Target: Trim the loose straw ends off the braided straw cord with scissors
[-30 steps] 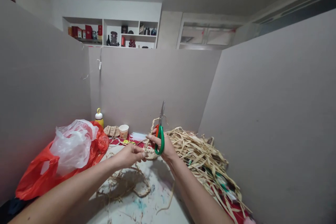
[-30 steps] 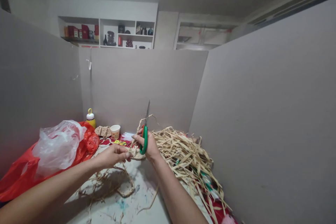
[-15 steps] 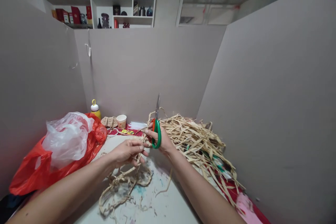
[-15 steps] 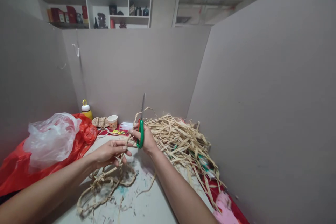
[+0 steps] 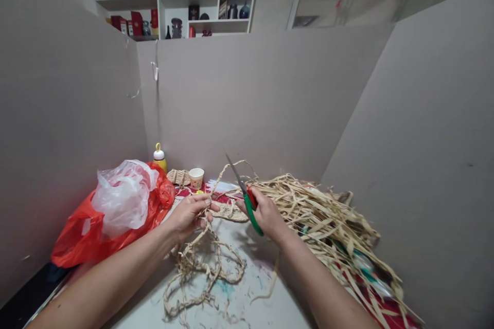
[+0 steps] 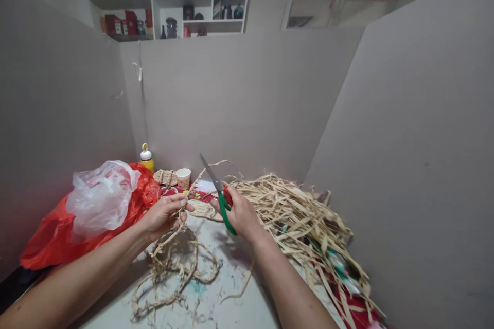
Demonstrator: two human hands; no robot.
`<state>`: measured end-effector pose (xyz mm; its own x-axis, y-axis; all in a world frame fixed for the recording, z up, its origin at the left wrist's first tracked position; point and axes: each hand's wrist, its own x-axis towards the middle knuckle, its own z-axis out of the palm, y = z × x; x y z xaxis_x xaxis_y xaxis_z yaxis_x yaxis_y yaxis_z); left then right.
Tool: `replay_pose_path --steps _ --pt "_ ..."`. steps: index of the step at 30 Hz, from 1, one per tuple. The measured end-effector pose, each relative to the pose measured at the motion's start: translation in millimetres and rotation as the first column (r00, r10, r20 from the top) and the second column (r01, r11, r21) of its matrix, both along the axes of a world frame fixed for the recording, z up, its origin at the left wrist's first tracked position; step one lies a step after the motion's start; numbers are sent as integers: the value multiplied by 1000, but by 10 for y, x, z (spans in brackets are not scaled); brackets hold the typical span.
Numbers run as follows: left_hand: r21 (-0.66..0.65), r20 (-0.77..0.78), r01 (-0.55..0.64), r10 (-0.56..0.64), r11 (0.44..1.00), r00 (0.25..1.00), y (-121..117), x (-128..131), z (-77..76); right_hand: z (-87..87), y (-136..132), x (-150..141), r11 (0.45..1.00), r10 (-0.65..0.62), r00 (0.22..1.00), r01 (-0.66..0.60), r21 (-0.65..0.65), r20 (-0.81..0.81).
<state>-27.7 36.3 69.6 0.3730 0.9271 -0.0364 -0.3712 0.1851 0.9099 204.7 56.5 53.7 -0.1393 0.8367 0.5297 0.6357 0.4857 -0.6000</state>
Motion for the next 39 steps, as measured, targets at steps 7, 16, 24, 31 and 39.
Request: replay_pose_path --steps 7,16,24,31,39 --pt "81 8 -30 29 996 1000 -13 -55 99 -17 -60 -17 999 -3 941 -11 38 337" --pt "163 -60 -52 63 985 996 -24 -60 132 -50 -31 22 998 -41 871 10 67 490" --pt "195 -96 -41 61 980 993 -9 -79 138 -59 -38 8 991 -67 842 -5 131 536" --pt "225 -190 -10 53 974 980 4 -104 155 -119 5 23 979 -124 818 9 203 562" --pt "209 -243 13 39 978 969 4 -109 213 -180 36 43 969 -169 799 27 246 578"
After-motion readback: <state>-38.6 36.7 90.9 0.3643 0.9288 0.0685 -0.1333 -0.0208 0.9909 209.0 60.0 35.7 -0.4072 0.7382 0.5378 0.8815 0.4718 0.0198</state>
